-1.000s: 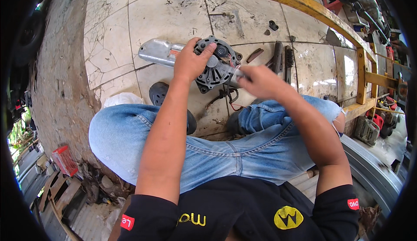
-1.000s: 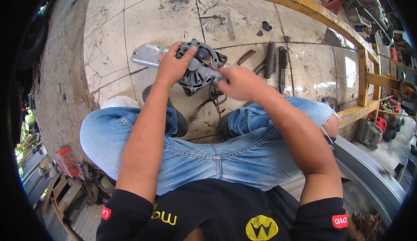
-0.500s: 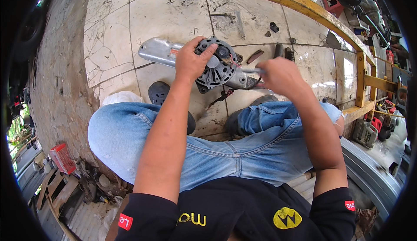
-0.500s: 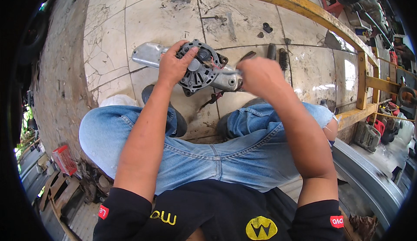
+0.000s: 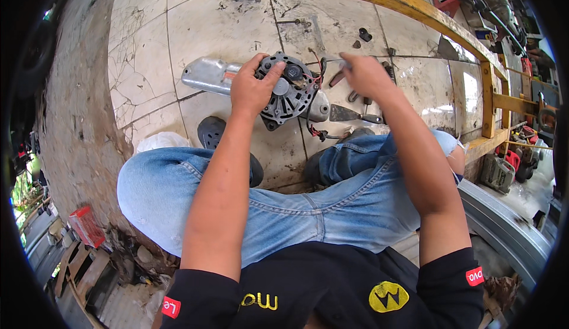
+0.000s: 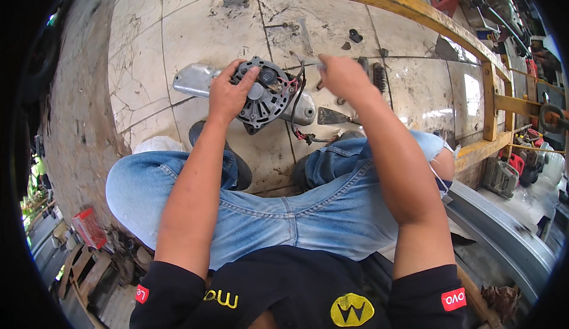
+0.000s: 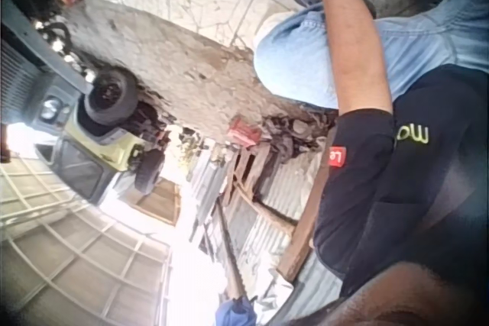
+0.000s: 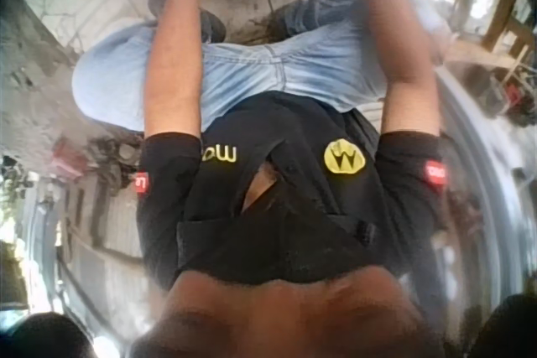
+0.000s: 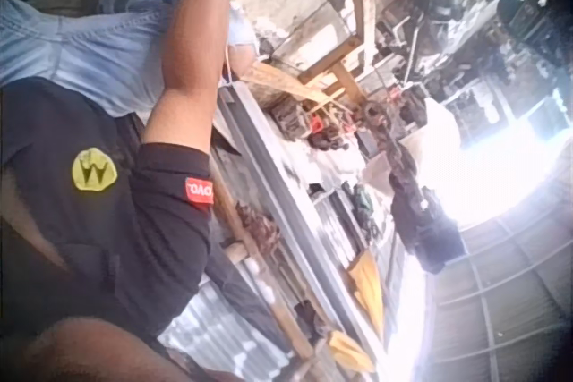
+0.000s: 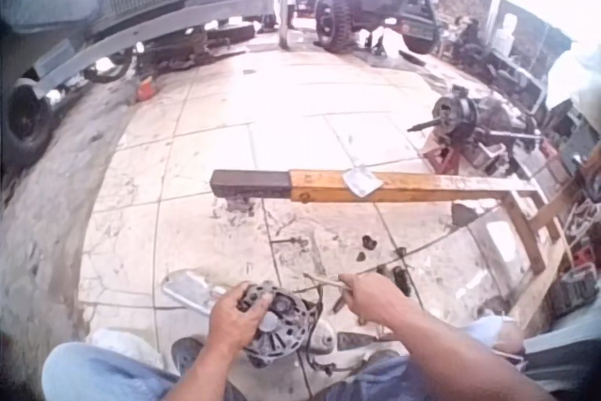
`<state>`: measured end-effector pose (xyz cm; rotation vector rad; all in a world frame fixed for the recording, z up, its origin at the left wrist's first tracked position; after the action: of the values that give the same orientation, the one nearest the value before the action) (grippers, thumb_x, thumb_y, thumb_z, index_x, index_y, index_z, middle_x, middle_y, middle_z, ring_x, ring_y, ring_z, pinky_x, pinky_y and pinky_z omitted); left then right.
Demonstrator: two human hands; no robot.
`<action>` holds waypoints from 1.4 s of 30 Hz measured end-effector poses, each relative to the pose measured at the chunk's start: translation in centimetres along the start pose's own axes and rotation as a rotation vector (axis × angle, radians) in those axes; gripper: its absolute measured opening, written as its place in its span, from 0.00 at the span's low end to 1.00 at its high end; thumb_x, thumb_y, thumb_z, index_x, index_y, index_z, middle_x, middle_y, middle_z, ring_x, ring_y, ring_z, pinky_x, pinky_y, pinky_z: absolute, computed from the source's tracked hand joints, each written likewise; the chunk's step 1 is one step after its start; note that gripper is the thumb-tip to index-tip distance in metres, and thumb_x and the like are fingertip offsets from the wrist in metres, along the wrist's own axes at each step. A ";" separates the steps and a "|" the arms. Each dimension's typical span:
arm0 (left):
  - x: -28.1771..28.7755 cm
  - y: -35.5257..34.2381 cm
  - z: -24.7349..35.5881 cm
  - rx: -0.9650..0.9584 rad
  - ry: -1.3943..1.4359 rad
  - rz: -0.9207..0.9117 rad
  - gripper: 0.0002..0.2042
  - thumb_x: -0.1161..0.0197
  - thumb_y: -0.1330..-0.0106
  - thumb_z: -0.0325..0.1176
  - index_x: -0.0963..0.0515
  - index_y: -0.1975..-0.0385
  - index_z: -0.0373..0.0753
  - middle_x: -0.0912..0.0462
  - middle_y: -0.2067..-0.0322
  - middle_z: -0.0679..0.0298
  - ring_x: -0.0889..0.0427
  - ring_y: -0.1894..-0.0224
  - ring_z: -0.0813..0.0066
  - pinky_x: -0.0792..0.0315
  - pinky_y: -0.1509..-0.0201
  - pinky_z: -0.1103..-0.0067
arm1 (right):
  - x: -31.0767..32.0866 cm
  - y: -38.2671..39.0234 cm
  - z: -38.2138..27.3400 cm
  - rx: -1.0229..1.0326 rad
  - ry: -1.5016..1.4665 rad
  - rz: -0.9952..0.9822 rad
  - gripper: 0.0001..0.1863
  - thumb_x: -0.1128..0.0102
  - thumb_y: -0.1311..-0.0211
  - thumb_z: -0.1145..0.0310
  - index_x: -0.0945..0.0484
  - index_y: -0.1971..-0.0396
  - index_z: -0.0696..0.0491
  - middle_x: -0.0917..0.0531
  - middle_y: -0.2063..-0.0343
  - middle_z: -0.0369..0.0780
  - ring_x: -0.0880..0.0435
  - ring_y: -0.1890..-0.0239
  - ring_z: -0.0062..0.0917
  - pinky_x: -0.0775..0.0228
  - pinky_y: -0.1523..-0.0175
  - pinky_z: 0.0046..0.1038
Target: The person sits on the floor and uses a screwdriver to adjust internal components of a small electric motor. They repeatedly tighten and loosen screws while manipulating wires and parts inside the motor housing.
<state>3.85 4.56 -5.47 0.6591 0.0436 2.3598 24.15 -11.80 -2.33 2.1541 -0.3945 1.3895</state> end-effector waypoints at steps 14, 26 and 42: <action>0.4 -0.2 -1.4 -0.027 -0.168 0.073 0.33 0.31 0.42 0.61 0.19 0.49 0.35 0.16 0.52 0.52 0.17 0.50 0.57 0.25 0.46 0.69 | 2.4 4.9 -6.4 -0.047 -0.921 -0.168 0.16 0.37 0.30 0.60 0.16 0.57 0.59 0.15 0.75 0.35 0.18 0.73 0.16 0.27 0.67 0.21; 0.5 0.4 -2.8 -0.034 -0.185 0.181 0.34 0.34 0.38 0.62 0.22 0.46 0.33 0.18 0.50 0.49 0.19 0.48 0.53 0.26 0.44 0.67 | 2.8 4.2 -1.9 -0.003 -0.468 -0.028 0.12 0.38 0.34 0.64 0.15 0.60 0.56 0.14 0.73 0.42 0.15 0.72 0.19 0.24 0.64 0.27; 0.1 1.2 -1.4 0.046 -0.115 0.109 0.30 0.38 0.33 0.60 0.23 0.46 0.39 0.14 0.58 0.51 0.15 0.52 0.54 0.25 0.48 0.70 | 2.1 4.3 -6.0 0.058 -0.751 -0.058 0.11 0.34 0.36 0.68 0.14 0.57 0.56 0.12 0.70 0.44 0.14 0.69 0.25 0.23 0.61 0.27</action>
<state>2.38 3.90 -6.43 0.8371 0.0119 2.4262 18.38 -11.65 2.68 2.6542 -0.5571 0.5132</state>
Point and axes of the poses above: each hand's wrist, its own y-axis away from the middle knuckle, its own x-axis out of the back of the hand, z = x × y, the point moved 5 cm from there along -y, towards the middle knuckle
